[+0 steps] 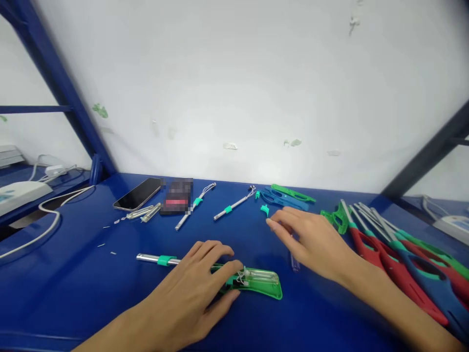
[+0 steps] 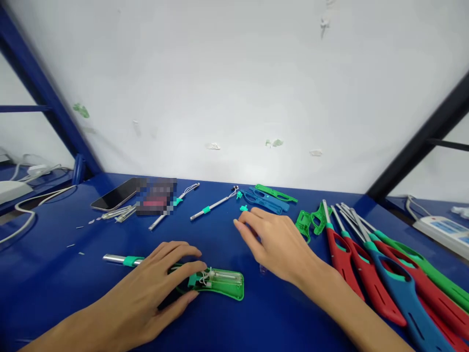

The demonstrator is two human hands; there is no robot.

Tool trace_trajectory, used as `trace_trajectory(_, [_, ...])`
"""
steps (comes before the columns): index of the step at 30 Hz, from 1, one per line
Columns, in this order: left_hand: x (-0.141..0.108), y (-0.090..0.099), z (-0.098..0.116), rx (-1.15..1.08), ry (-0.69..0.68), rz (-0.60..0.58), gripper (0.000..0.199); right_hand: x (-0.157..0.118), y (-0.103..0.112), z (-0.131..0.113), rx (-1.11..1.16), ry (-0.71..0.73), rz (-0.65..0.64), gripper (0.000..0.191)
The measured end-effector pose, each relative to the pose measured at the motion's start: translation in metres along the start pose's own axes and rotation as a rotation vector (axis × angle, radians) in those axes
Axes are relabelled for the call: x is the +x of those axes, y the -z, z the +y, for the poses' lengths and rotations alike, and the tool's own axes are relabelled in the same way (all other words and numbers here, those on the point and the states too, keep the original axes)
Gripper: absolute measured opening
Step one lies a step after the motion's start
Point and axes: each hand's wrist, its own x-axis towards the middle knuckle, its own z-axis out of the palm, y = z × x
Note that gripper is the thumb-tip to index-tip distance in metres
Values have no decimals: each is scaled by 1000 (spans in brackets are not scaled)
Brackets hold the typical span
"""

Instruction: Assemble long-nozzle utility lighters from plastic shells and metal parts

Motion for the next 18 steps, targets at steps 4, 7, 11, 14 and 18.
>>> trace_trajectory(4, [-3, 0, 10, -7, 105, 120, 34, 19, 6, 2, -42, -33, 3, 36])
trace_trajectory(7, [-6, 1, 9, 16, 153, 211, 33, 27, 1, 0, -64, -11, -25, 35])
trace_trajectory(11, [-10, 15, -11, 70, 254, 304, 29, 25, -14, -1, -91, 41, -42, 37])
trace_trajectory(14, [-15, 40, -33, 120, 381, 381, 28, 22, -21, 5, -107, 50, -41, 39])
trace_trajectory(18, [-23, 73, -49, 145, 499, 418, 30, 20, -14, 20, -143, -30, -15, 40])
